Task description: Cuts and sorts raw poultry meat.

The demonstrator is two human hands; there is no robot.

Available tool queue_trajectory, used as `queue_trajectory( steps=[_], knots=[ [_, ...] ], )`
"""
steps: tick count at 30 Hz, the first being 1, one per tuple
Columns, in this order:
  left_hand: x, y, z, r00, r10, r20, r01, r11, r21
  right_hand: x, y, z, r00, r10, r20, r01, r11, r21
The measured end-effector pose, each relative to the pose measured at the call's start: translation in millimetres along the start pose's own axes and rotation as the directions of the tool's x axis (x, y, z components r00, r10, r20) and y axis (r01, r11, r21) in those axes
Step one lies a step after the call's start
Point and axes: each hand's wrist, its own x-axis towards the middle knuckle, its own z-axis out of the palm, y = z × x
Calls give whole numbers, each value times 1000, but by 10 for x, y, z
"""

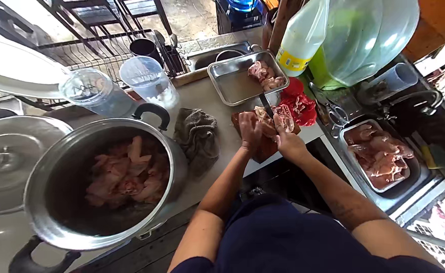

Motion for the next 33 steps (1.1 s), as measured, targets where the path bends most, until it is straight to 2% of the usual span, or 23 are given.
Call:
queue_trajectory(
  steps=[2, 3, 10, 12, 14, 17, 19, 21, 23, 25, 27, 31, 33],
  knots=[
    [80, 105, -26, 976, -60, 210, 30, 989, 146, -12, -70, -37, 1000, 5, 3, -5, 999, -34],
    [90, 157, -20, 959, -93, 268, 39, 979, 202, -25, -72, -64, 1000, 7, 9, -6, 999, -42],
    [106, 187, -5, 957, -96, 275, 19, 963, 269, -642, 221, 39, 996, 3, 84, 2, 998, -59],
    [121, 204, -14, 953, -102, 286, 26, 966, 259, -494, 192, 2, 998, -19, 67, 19, 1000, 12],
    [128, 227, -42, 942, -121, 313, 44, 969, 242, -70, 110, -50, 999, -47, 14, 46, 996, 79],
    [157, 104, 56, 959, -129, 251, 69, 970, 234, 328, -26, -133, 994, -85, -74, 91, 993, 76],
    [144, 107, 82, 963, -130, 235, 68, 965, 255, 195, 59, -190, 993, -104, -59, 109, 990, 91],
    [120, 122, 39, 960, -115, 255, 42, 961, 273, -153, 246, -171, 992, -125, -33, 128, 987, 100],
    [114, 121, 33, 957, -109, 270, 26, 955, 295, -548, 373, -95, 995, -86, 52, 81, 994, 80],
    [124, 100, 40, 956, -99, 276, 4, 947, 322, -732, 398, 17, 993, -47, 108, 38, 996, 79],
    [122, 87, 20, 956, -76, 284, -23, 944, 330, -599, 358, 127, 996, -64, 54, 57, 990, 131],
    [123, 87, -3, 950, -93, 299, -7, 947, 320, 22, 188, 84, 994, -81, -70, 92, 980, 178],
    [140, 69, 46, 957, -133, 256, 43, 944, 327, -4, 196, 73, 991, -101, -82, 113, 981, 159]
  ],
)
